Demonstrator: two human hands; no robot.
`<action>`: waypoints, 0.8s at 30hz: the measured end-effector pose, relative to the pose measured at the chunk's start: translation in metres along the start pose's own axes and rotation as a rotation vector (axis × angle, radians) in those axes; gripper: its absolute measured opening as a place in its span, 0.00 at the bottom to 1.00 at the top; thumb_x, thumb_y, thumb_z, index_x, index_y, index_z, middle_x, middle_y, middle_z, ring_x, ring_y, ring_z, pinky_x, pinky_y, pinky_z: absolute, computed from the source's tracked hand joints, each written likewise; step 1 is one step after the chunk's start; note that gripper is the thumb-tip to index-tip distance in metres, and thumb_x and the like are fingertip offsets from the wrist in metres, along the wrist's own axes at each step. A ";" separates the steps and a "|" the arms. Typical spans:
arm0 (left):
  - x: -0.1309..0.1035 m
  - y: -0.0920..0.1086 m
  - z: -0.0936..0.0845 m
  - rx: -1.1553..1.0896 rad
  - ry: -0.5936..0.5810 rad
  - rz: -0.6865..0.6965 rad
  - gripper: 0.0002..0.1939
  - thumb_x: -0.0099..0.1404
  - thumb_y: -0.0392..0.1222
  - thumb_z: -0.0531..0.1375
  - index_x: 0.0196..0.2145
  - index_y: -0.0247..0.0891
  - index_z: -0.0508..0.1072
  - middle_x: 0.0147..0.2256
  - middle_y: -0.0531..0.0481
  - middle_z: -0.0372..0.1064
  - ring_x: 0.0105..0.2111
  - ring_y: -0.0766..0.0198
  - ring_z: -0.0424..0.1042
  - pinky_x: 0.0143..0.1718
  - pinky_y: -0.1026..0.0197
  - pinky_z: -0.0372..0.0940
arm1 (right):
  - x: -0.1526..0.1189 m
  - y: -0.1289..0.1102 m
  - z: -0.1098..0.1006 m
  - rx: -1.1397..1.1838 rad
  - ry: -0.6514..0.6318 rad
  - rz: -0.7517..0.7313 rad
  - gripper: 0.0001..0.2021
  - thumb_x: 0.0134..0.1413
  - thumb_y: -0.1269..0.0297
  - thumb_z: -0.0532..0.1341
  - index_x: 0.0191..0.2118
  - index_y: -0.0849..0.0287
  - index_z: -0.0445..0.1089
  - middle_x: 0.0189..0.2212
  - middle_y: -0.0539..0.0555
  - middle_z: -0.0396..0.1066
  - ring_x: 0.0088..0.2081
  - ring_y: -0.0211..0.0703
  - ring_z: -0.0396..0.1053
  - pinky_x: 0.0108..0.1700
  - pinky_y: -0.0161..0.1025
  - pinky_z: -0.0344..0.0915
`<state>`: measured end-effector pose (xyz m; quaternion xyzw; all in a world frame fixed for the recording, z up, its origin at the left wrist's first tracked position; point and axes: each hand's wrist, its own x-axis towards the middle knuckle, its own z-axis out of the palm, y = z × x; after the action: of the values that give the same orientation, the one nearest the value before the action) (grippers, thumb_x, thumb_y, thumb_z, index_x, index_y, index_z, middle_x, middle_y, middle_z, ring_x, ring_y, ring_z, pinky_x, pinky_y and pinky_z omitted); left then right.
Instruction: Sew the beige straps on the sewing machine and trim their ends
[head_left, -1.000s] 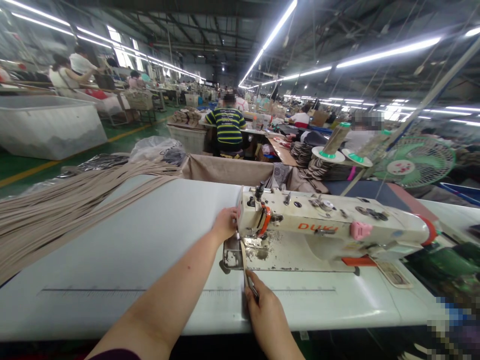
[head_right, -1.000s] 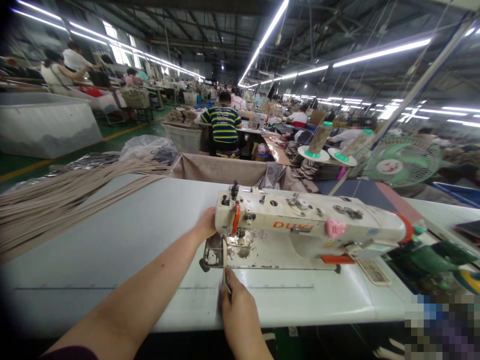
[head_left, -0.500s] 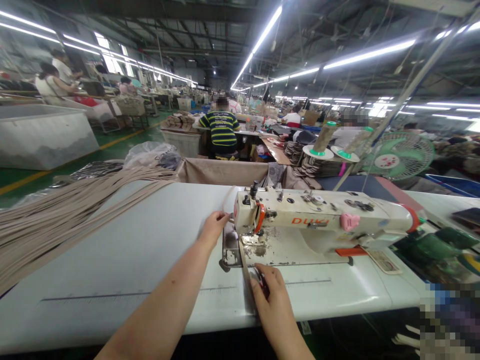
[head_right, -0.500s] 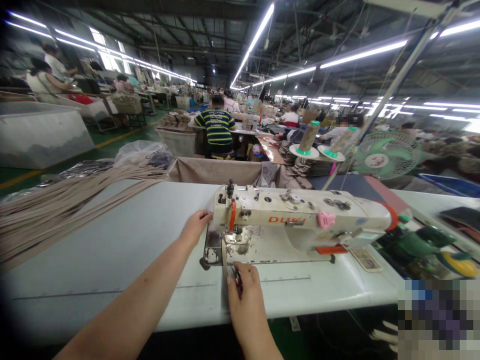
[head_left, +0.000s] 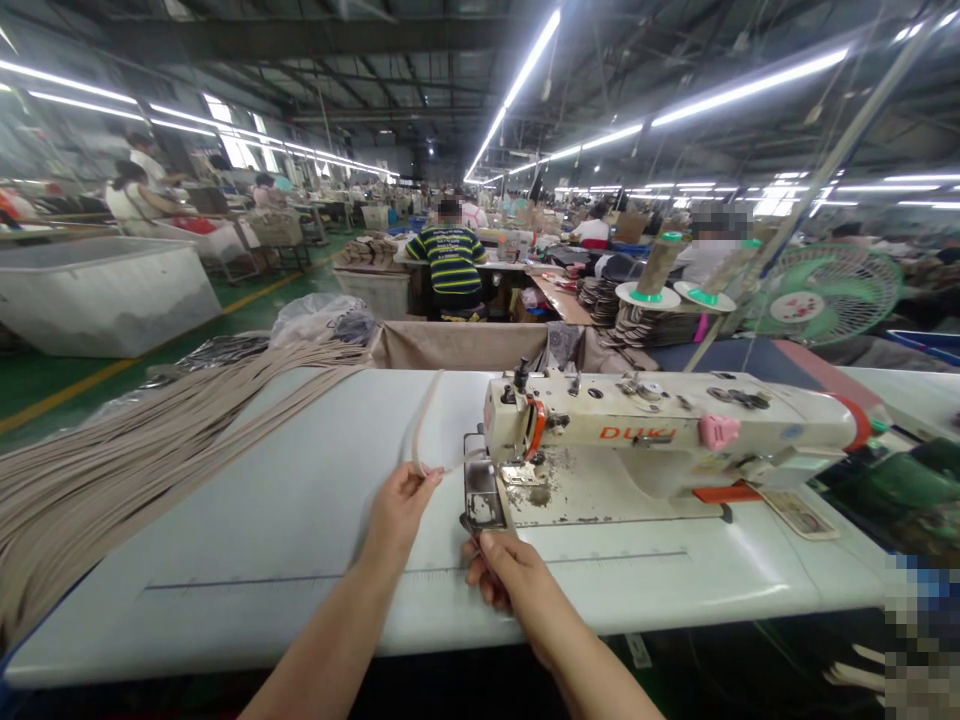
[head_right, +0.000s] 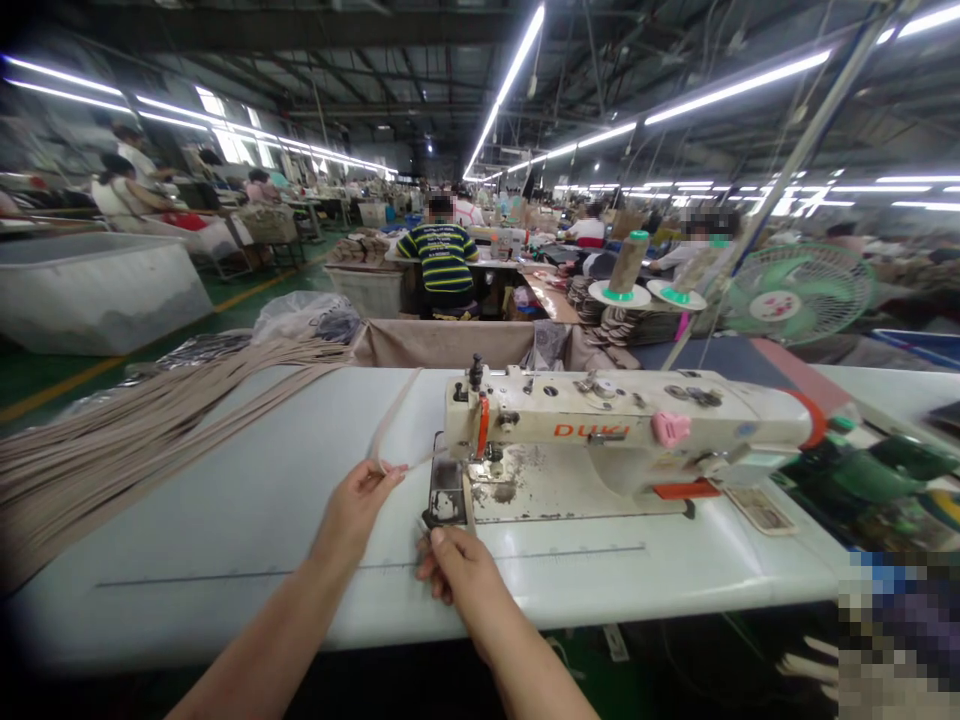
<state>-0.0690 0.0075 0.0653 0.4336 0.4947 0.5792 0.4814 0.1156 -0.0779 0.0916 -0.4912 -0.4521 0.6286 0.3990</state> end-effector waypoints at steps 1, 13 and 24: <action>-0.006 0.001 -0.004 0.008 -0.004 0.010 0.23 0.54 0.60 0.71 0.35 0.41 0.72 0.40 0.45 0.82 0.43 0.54 0.80 0.46 0.58 0.71 | 0.003 0.001 0.002 0.018 -0.008 0.014 0.31 0.54 0.32 0.61 0.41 0.60 0.74 0.27 0.51 0.73 0.22 0.32 0.59 0.23 0.33 0.48; -0.055 0.006 -0.042 0.124 0.029 0.115 0.15 0.62 0.55 0.67 0.39 0.43 0.73 0.45 0.44 0.81 0.50 0.55 0.79 0.55 0.55 0.73 | 0.040 -0.003 0.024 0.065 -0.101 0.064 0.30 0.52 0.33 0.62 0.36 0.62 0.74 0.24 0.49 0.69 0.19 0.29 0.48 0.21 0.33 0.39; -0.079 0.012 -0.060 0.164 0.026 0.075 0.15 0.63 0.56 0.67 0.38 0.43 0.75 0.45 0.44 0.81 0.49 0.53 0.79 0.55 0.52 0.73 | 0.038 -0.012 0.036 -0.213 -0.136 -0.066 0.24 0.60 0.37 0.54 0.31 0.55 0.67 0.19 0.42 0.54 0.20 0.34 0.48 0.25 0.35 0.46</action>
<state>-0.1169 -0.0804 0.0668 0.4823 0.5302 0.5597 0.4159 0.0730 -0.0452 0.0975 -0.4719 -0.5583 0.5955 0.3332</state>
